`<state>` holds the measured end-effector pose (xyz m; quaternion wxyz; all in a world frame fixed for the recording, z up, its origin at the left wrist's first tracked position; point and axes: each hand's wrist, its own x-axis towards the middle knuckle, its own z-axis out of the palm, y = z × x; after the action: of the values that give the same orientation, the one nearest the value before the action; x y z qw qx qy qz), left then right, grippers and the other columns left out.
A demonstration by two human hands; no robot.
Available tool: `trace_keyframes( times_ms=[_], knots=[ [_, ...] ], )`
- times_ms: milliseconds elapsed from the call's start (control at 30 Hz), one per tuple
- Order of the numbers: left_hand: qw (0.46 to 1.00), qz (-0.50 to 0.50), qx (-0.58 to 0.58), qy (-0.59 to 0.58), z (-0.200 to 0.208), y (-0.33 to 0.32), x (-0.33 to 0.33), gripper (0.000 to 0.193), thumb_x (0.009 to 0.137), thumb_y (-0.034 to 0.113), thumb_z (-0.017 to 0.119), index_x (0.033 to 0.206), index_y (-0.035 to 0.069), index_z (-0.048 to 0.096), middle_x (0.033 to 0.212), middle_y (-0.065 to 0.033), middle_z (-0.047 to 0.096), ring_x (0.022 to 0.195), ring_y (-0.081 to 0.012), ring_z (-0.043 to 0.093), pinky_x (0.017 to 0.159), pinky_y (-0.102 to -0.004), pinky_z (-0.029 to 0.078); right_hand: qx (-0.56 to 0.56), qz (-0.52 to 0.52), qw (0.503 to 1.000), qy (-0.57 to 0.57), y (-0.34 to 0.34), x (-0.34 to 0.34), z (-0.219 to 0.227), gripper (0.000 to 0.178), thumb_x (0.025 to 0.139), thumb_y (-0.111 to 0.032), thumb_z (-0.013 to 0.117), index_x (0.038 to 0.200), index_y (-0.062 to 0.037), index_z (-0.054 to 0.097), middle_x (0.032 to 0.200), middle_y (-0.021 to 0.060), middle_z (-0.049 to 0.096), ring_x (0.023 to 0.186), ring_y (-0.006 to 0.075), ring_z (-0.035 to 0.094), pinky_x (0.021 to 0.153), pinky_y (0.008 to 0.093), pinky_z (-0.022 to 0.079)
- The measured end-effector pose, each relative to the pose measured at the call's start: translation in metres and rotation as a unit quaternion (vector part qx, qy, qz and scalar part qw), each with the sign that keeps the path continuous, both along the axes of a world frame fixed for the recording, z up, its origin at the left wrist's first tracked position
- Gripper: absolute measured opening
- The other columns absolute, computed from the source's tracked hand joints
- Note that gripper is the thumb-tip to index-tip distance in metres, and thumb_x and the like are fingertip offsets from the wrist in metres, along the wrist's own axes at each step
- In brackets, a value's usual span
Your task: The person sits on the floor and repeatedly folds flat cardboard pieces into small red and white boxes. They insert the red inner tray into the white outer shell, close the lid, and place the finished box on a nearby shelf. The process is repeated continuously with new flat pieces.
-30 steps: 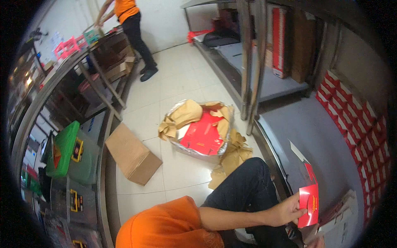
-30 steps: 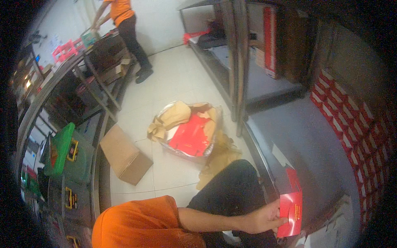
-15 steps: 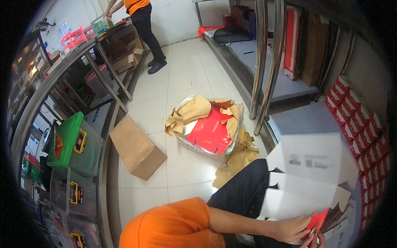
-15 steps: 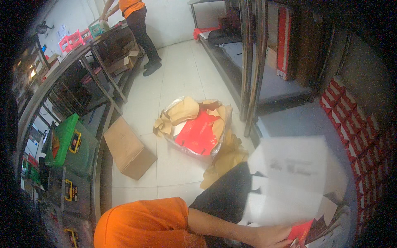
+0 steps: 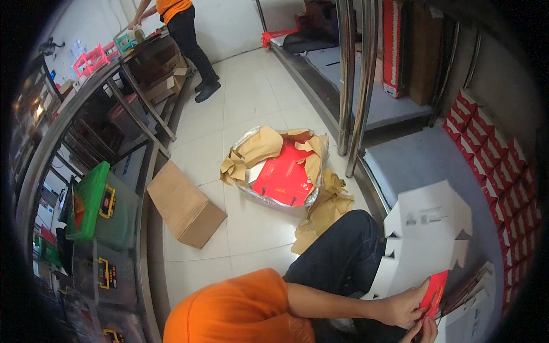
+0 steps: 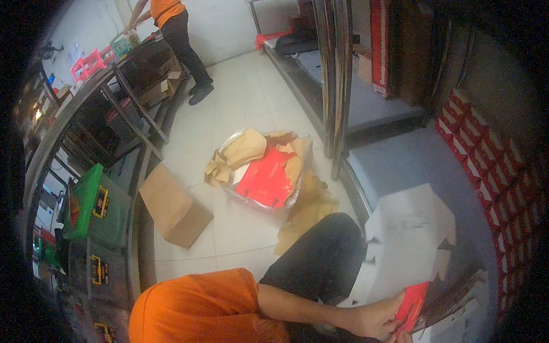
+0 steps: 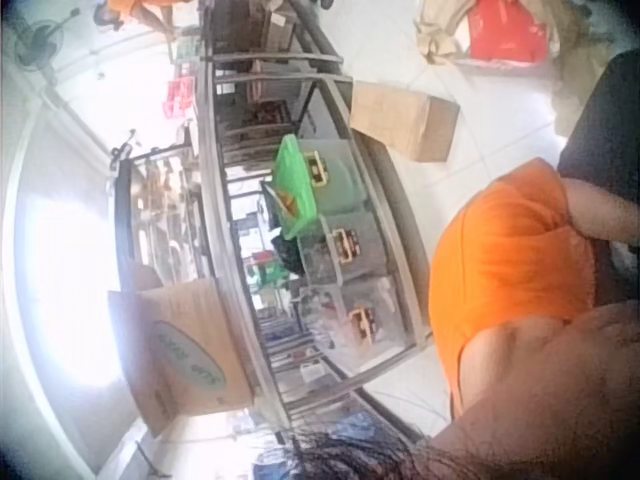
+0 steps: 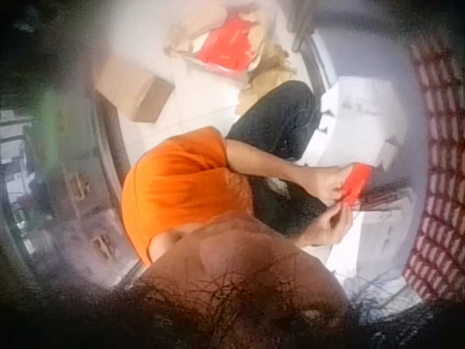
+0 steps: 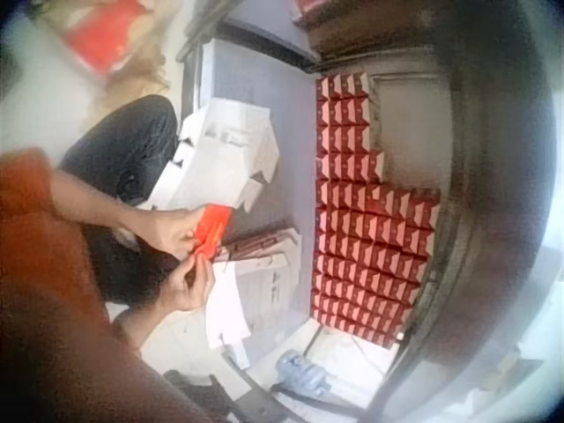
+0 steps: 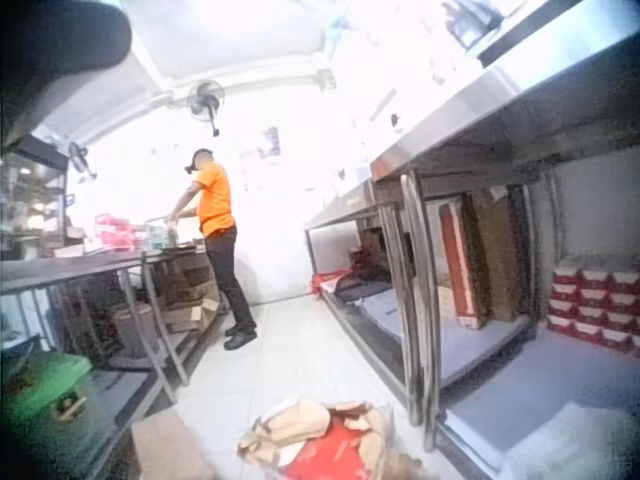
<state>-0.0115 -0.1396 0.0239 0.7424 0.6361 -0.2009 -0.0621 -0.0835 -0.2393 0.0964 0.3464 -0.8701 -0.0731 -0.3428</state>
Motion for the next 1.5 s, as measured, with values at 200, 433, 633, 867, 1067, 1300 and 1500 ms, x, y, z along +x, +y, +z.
trace_keyframes(
  times_ms=[200, 433, 633, 867, 1067, 1300, 1500],
  knots=[
    [0.926, 0.009, 0.272, -0.260, -0.002, 0.009, -0.008, 0.070, 0.093, 0.020, 0.055, 0.145, -0.013, 0.020, 0.109, -0.0382, 0.053, 0.079, -0.0434, 0.060, 0.072, -0.0468, 0.049, 0.104, 0.031, 0.987, 0.121, -0.004, 0.009, -0.006, 0.028, 0.092, -0.004, 0.065, 0.117, 0.0085, 0.064, 0.124, 0.0161, 0.061, 0.109, 0.0262, 0.061, 0.093, 0.0346, 0.050],
    [0.974, 0.034, 0.183, -0.131, 0.030, 0.049, 0.001, 0.045, 0.088, 0.008, 0.064, 0.125, -0.005, 0.041, 0.082, -0.0234, 0.066, 0.074, -0.0431, 0.066, 0.062, -0.0472, 0.053, 0.006, 0.044, 0.993, 0.113, 0.004, -0.009, -0.020, 0.019, 0.075, 0.004, 0.073, 0.093, 0.0000, 0.073, 0.098, 0.0148, 0.072, 0.090, 0.0273, 0.071, 0.083, 0.0327, 0.054],
    [0.976, 0.037, 0.198, -0.081, 0.036, 0.049, -0.020, 0.048, 0.088, 0.005, 0.066, 0.127, -0.003, 0.039, 0.096, -0.0248, 0.070, 0.086, -0.0426, 0.069, 0.072, -0.0430, 0.057, 0.115, -0.019, 0.987, 0.110, 0.010, -0.006, -0.024, 0.016, 0.079, 0.002, 0.074, 0.095, -0.0002, 0.072, 0.098, 0.0144, 0.072, 0.087, 0.0272, 0.071, 0.081, 0.0316, 0.055],
    [0.991, 0.015, 0.121, -0.047, 0.029, 0.051, -0.010, 0.054, 0.086, -0.005, 0.063, 0.132, -0.005, 0.034, 0.102, -0.0202, 0.072, 0.098, -0.0335, 0.071, 0.078, -0.0350, 0.055, 0.069, 0.056, 0.987, 0.137, 0.006, -0.011, -0.029, 0.021, 0.074, 0.001, 0.076, 0.094, -0.0035, 0.074, 0.107, 0.0108, 0.073, 0.075, 0.0211, 0.068, 0.070, 0.0299, 0.053],
    [0.990, -0.006, 0.137, -0.033, 0.022, 0.050, -0.014, 0.053, 0.085, -0.005, 0.063, 0.130, -0.005, 0.034, 0.104, -0.0213, 0.071, 0.103, -0.0342, 0.070, 0.081, -0.0350, 0.054, 0.099, 0.066, 0.984, 0.133, 0.000, -0.010, -0.041, 0.021, 0.076, 0.002, 0.076, 0.096, -0.0021, 0.074, 0.109, 0.0124, 0.073, 0.084, 0.0204, 0.070, 0.074, 0.0288, 0.054],
    [0.974, -0.042, 0.197, -0.101, 0.036, 0.049, -0.013, 0.052, 0.085, -0.004, 0.063, 0.129, -0.005, 0.034, 0.102, -0.0236, 0.071, 0.096, -0.0367, 0.070, 0.077, -0.0355, 0.055, 0.219, -0.013, 0.960, 0.175, 0.009, -0.017, -0.038, 0.025, 0.079, 0.003, 0.075, 0.103, 0.0009, 0.072, 0.115, 0.0164, 0.069, 0.096, 0.0206, 0.069, 0.082, 0.0291, 0.055],
    [0.982, -0.021, 0.175, -0.065, 0.035, 0.049, -0.010, 0.054, 0.085, -0.004, 0.064, 0.130, -0.003, 0.034, 0.099, -0.0220, 0.072, 0.096, -0.0352, 0.071, 0.073, -0.0334, 0.056, 0.030, -0.036, 0.986, 0.157, 0.011, -0.021, -0.028, 0.029, 0.079, 0.005, 0.072, 0.107, -0.0004, 0.071, 0.112, 0.0135, 0.069, 0.089, 0.0231, 0.067, 0.074, 0.0294, 0.054]
  ],
)
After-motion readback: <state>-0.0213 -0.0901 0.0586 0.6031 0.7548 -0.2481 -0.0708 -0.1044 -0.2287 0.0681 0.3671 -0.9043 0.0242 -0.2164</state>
